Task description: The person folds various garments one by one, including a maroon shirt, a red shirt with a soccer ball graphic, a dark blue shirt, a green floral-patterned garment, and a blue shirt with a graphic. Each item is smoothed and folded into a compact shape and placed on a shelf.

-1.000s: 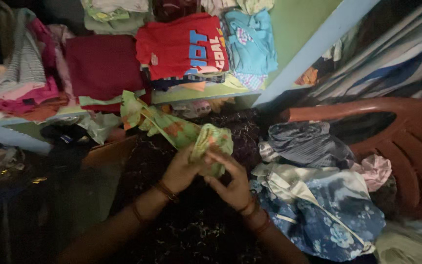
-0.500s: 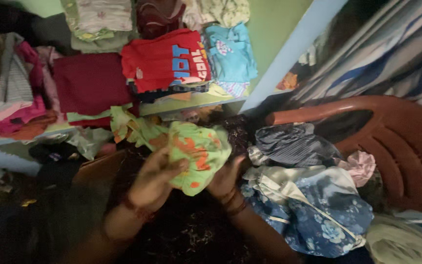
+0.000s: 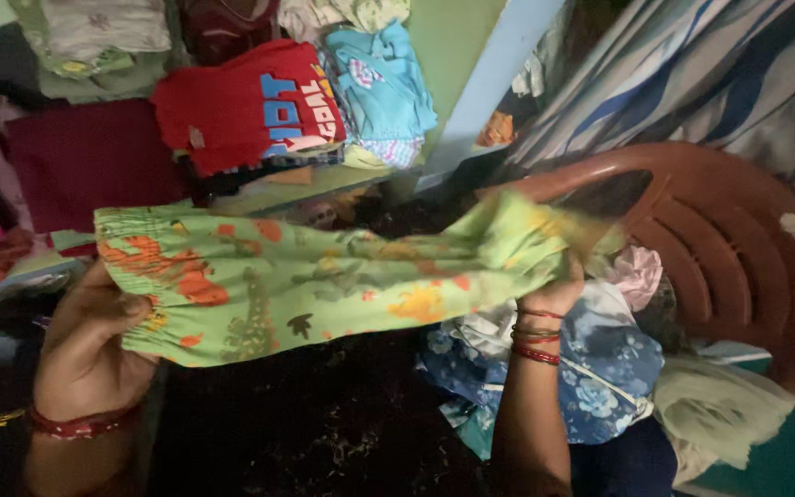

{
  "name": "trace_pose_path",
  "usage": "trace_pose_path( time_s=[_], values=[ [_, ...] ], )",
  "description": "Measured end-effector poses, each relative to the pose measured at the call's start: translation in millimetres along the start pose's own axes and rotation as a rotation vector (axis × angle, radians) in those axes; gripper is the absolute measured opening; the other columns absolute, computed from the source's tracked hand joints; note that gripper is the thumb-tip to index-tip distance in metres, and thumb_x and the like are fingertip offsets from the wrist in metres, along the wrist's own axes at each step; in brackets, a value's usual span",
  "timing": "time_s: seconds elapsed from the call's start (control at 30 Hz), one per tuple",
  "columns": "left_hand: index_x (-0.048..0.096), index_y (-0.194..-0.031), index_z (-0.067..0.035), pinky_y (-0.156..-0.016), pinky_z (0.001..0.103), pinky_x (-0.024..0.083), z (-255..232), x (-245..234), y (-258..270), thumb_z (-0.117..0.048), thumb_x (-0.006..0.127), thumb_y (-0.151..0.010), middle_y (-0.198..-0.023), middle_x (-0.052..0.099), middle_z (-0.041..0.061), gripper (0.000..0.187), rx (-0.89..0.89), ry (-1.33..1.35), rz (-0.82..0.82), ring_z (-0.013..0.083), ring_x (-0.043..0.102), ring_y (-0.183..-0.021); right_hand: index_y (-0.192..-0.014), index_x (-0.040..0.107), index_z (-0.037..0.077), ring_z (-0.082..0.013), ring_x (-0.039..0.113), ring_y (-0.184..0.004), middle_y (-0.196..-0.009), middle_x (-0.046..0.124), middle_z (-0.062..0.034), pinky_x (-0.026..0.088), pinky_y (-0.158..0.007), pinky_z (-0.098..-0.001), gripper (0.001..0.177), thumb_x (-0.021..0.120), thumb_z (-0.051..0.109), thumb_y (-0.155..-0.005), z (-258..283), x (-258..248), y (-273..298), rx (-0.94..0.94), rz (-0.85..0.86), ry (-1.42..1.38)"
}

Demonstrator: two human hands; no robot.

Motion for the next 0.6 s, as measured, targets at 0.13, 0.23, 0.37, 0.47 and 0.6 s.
trace_pose_path(
  time_s=[0.13,0.23,0.37,0.47,0.6],
  values=[
    [0.046,-0.144,0.014,-0.109,0.051,0.052,16.7,-21.1,-12.6,-0.004,0.058,-0.087,-0.135,0.062,0.028,0.061,-0.058,-0.005,0.062,0.0368,0.066,-0.123,-0.146,0.053,-0.007,-0.0320,0.052,-0.137,-0.147,0.055,-0.0185,0.038,-0.125,-0.0481,0.056,0.047,0.033,-0.108,-13.2,-48.2,0.7,0.143,0.011,-0.161],
    [0.046,-0.140,0.016,-0.112,0.051,0.051,25.9,-40.2,-14.7,-0.007,0.059,-0.089,-0.133,0.061,0.029,0.057,-0.024,-0.018,0.061,0.0365,0.066,-0.119,-0.152,0.053,-0.008,-0.0300,0.048,-0.144,-0.150,0.053,-0.0159,0.032,-0.132,-0.0472,0.048,0.037,0.026,-0.121,-46.2,-74.7,0.6,0.279,0.070,-0.129],
    [0.043,-0.154,0.006,-0.118,0.048,0.049,30.6,-91.8,-8.4,-0.002,0.062,-0.090,-0.143,0.056,0.022,0.067,0.097,-0.083,-0.053,0.0320,0.062,-0.134,-0.147,0.050,-0.006,-0.0281,0.046,-0.144,-0.156,0.051,-0.0157,0.030,-0.123,-0.0458,0.055,0.030,0.025,-0.107,-74.8,-105.4,-13.8,0.363,-0.157,-0.633],
    [0.043,-0.148,0.005,-0.115,0.047,0.049,18.8,-163.1,-9.0,-0.007,0.061,-0.094,-0.141,0.056,0.022,0.058,-0.039,-0.163,-0.055,0.0306,0.061,-0.131,-0.150,0.046,-0.006,-0.0285,0.042,-0.144,-0.157,0.047,-0.0179,0.027,-0.123,-0.0421,0.056,0.033,0.028,-0.107,-89.9,-126.0,-15.0,0.362,0.005,-0.758],
    [0.045,-0.144,0.006,-0.109,0.046,0.050,14.1,-273.5,-20.0,-0.011,0.060,-0.097,-0.135,0.058,0.022,0.053,-0.067,-0.497,-0.221,0.0296,0.062,-0.124,-0.142,0.052,0.001,-0.0281,0.052,-0.130,-0.142,0.058,-0.0142,0.037,-0.110,-0.0419,0.055,0.039,0.036,-0.103,-135.6,-147.3,8.2,0.492,-0.165,-0.221]
  ],
)
Point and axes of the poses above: each hand's wrist, its own y-axis away from the middle knuckle, its own x-axis out of the palm, z = x × y, the point moved 1 cm from there along -y, towards the middle knuckle
